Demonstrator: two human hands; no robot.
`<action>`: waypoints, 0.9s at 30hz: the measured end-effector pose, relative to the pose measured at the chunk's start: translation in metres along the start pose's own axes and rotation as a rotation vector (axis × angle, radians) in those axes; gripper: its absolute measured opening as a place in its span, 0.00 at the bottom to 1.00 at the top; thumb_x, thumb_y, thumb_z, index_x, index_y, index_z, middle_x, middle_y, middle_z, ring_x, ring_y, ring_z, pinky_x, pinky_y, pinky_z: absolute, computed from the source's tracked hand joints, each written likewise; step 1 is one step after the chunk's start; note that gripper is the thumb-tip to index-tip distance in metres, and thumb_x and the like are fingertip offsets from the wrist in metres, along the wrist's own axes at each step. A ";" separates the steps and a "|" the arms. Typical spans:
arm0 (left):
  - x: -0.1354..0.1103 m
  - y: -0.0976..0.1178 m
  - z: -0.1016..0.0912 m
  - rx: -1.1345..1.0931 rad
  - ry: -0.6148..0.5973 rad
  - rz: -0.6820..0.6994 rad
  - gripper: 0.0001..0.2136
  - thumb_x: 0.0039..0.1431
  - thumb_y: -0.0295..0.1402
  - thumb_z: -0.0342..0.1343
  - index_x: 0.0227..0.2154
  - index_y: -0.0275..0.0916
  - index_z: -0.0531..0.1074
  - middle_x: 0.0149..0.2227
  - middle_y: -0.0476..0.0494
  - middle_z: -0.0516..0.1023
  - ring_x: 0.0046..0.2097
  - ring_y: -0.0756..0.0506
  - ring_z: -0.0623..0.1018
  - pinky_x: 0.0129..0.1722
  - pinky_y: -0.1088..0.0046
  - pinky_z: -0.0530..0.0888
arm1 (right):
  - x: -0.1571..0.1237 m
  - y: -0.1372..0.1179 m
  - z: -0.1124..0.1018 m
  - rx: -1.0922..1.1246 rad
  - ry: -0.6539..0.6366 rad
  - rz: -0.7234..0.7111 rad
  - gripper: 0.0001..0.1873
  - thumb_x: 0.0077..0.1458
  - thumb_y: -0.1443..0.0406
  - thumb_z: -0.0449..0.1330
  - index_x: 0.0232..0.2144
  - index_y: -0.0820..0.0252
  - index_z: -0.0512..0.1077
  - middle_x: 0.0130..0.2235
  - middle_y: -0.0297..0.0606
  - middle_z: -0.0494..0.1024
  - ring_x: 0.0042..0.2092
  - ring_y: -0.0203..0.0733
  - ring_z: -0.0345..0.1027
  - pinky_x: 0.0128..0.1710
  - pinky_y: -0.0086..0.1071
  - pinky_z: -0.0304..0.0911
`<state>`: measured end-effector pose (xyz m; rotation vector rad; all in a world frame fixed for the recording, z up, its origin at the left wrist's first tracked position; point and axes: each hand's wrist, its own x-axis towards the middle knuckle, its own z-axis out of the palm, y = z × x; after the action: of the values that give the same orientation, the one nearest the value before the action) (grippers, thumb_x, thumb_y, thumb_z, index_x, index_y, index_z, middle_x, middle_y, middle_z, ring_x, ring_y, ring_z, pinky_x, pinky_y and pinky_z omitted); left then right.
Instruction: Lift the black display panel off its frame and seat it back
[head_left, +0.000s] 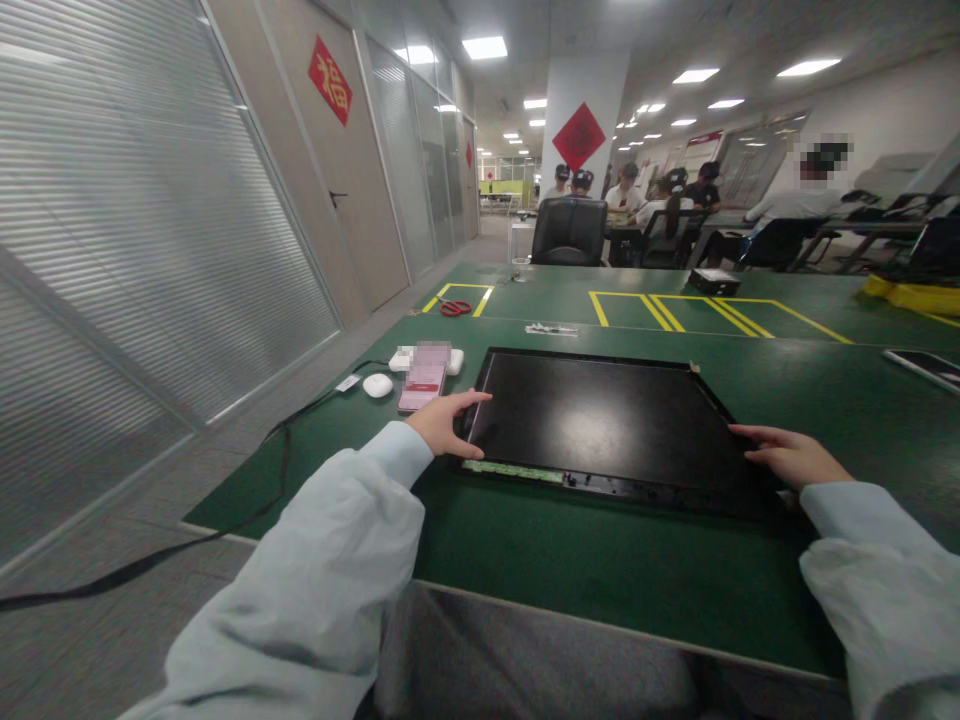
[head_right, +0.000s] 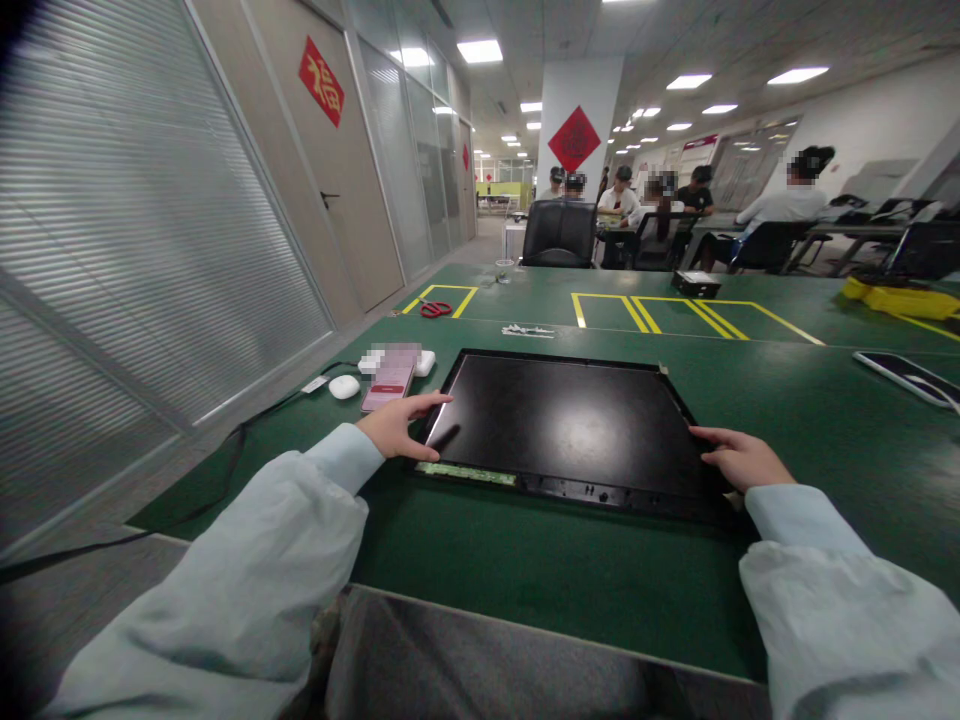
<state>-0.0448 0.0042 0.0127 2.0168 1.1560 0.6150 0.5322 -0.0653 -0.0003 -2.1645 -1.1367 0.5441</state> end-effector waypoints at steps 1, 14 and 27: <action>0.000 0.000 0.000 -0.002 -0.008 -0.003 0.54 0.34 0.42 0.85 0.70 0.41 0.78 0.78 0.25 0.72 0.78 0.21 0.72 0.77 0.39 0.70 | -0.001 -0.002 -0.001 0.038 -0.020 0.035 0.19 0.33 0.67 0.65 0.32 0.53 0.88 0.29 0.38 0.80 0.41 0.54 0.79 0.49 0.42 0.73; 0.000 -0.004 0.001 -0.095 0.021 0.032 0.48 0.31 0.40 0.87 0.64 0.44 0.84 0.73 0.30 0.80 0.77 0.21 0.73 0.76 0.41 0.71 | -0.002 -0.006 -0.004 0.096 -0.044 0.085 0.18 0.34 0.69 0.66 0.31 0.51 0.87 0.29 0.37 0.79 0.42 0.54 0.78 0.52 0.43 0.72; 0.003 -0.009 0.012 0.064 0.142 0.068 0.41 0.46 0.54 0.81 0.64 0.42 0.84 0.75 0.25 0.76 0.77 0.23 0.74 0.73 0.42 0.75 | -0.004 -0.005 0.001 0.023 0.058 0.028 0.14 0.38 0.64 0.65 0.30 0.50 0.87 0.34 0.39 0.85 0.42 0.54 0.79 0.50 0.43 0.72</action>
<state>-0.0405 0.0055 -0.0017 2.1019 1.2076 0.7749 0.5267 -0.0666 0.0027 -2.1654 -1.0658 0.5011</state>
